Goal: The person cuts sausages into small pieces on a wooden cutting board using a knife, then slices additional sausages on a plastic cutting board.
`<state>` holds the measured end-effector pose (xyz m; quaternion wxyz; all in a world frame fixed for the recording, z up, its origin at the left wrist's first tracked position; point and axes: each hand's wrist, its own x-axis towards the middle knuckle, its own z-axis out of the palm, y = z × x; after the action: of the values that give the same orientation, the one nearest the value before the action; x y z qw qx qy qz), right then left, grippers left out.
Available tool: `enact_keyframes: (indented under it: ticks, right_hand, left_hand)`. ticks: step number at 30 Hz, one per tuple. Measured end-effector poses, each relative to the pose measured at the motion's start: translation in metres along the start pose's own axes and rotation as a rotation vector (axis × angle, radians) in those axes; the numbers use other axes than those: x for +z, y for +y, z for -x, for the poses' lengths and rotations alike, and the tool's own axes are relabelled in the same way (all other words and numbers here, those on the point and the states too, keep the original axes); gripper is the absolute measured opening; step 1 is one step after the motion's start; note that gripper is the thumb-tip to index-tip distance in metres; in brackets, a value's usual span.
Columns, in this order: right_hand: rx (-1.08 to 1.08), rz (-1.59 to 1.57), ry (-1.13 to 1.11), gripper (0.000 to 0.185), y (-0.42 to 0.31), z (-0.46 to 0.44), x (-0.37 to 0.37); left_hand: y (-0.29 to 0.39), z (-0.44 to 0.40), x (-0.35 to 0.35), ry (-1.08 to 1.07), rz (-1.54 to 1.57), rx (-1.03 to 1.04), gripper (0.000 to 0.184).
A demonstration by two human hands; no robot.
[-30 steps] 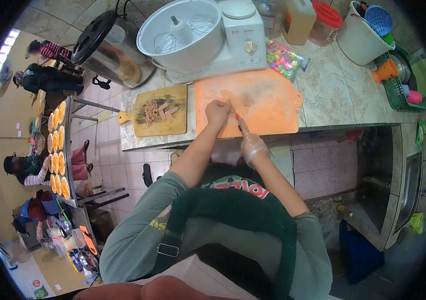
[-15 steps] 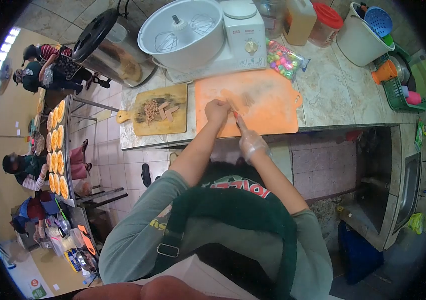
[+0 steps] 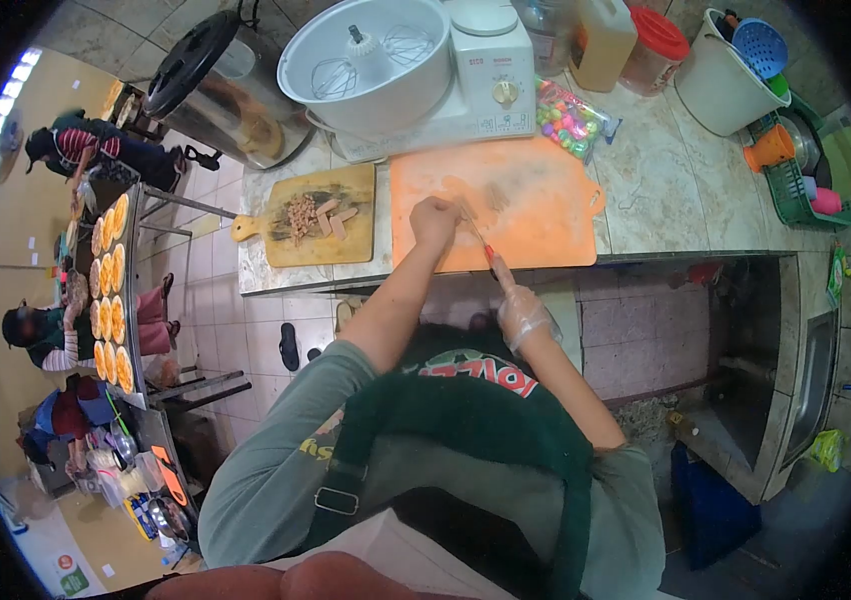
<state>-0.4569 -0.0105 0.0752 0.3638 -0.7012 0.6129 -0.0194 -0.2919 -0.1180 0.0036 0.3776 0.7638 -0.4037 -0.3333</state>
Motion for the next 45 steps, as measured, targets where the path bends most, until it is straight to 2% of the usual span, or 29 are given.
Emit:
enact_keyframes:
  ticks: [5,7,14,17,19,20,22,23,25,27,29,30,32,33,35,38,39,41,43,44,45]
  right_hand:
    - [-0.01,0.047,0.013,0.067,-0.021,-0.035,-0.004]
    - [-0.003,0.061,-0.062,0.066,-0.023,-0.046,-0.004]
    - [-0.064,0.053,-0.011,0.069,0.005,-0.008,0.003]
    - [-0.142,-0.057,0.041,0.071,0.03,0.003,0.016]
    - [-0.049,-0.011,0.007,0.07,0.038,0.002,0.015]
    - [-0.067,-0.008,-0.001,0.07,0.045,0.0,0.014]
    - [-0.246,-0.157,0.103,0.063,0.062,-0.009,0.014]
    - [-0.331,-0.234,0.152,0.06,0.064,-0.012,0.015]
    - [-0.269,-0.27,0.111,0.057,0.052,-0.009,0.002]
    - [-0.29,-0.223,0.113,0.057,0.051,-0.011,-0.002]
    - [-0.27,-0.215,0.087,0.055,0.046,-0.013,-0.004]
    - [-0.275,-0.218,0.079,0.055,0.041,-0.013,-0.004]
    - [-0.286,-0.221,0.072,0.054,0.035,-0.017,-0.003]
    - [-0.335,-0.253,0.066,0.054,0.034,-0.02,0.001]
    - [-0.383,-0.286,0.058,0.054,0.031,-0.027,0.008]
    - [-0.453,-0.235,0.08,0.054,0.017,-0.035,0.012]
    - [-0.365,-0.203,0.019,0.055,0.008,-0.036,0.01]
    - [-0.272,-0.172,-0.038,0.055,0.008,-0.045,0.011]
    - [-0.418,-0.198,0.091,0.057,0.019,-0.06,0.025]
    - [-0.413,-0.2,0.095,0.057,0.017,-0.062,0.022]
    - [-0.311,-0.188,0.047,0.057,0.015,-0.063,0.018]
  left_hand:
    - [-0.007,-0.003,0.006,0.03,0.008,0.001,0.016]
    - [-0.009,-0.003,0.007,0.01,0.076,-0.005,0.016]
    - [0.008,0.009,-0.001,0.046,0.011,0.004,0.015]
    - [0.008,0.012,0.0,0.112,-0.035,0.071,0.013]
    - [0.007,0.013,-0.001,0.091,-0.027,0.187,0.013]
    - [0.008,0.012,-0.007,0.11,-0.029,0.182,0.013]
    - [0.013,0.012,-0.02,-0.028,-0.109,0.334,0.014]
    - [0.014,0.012,-0.03,-0.013,-0.111,0.329,0.014]
    - [0.011,0.01,-0.059,0.123,-0.166,0.56,0.017]
    - [-0.004,-0.003,-0.096,0.2,-0.34,0.617,0.019]
    - [-0.011,-0.007,-0.13,0.416,-0.545,0.611,0.013]
    - [-0.015,-0.006,-0.142,0.42,-0.547,0.609,0.013]
    - [-0.023,-0.004,-0.158,0.462,-0.532,0.387,0.018]
    - [-0.026,-0.004,-0.159,0.466,-0.533,0.386,0.018]
    - [-0.035,-0.005,-0.161,0.342,-0.645,0.197,0.024]
    - [-0.046,-0.01,-0.155,0.382,-0.513,0.235,0.022]
    - [-0.045,-0.01,-0.155,0.379,-0.512,0.239,0.022]
    - [-0.043,-0.011,-0.159,0.227,-0.26,0.209,0.019]
    - [-0.043,-0.016,-0.164,0.164,-0.259,0.286,0.016]
    - [-0.043,-0.02,-0.166,0.106,-0.257,0.357,0.013]
    - [-0.047,-0.025,-0.166,0.101,-0.257,0.361,0.013]
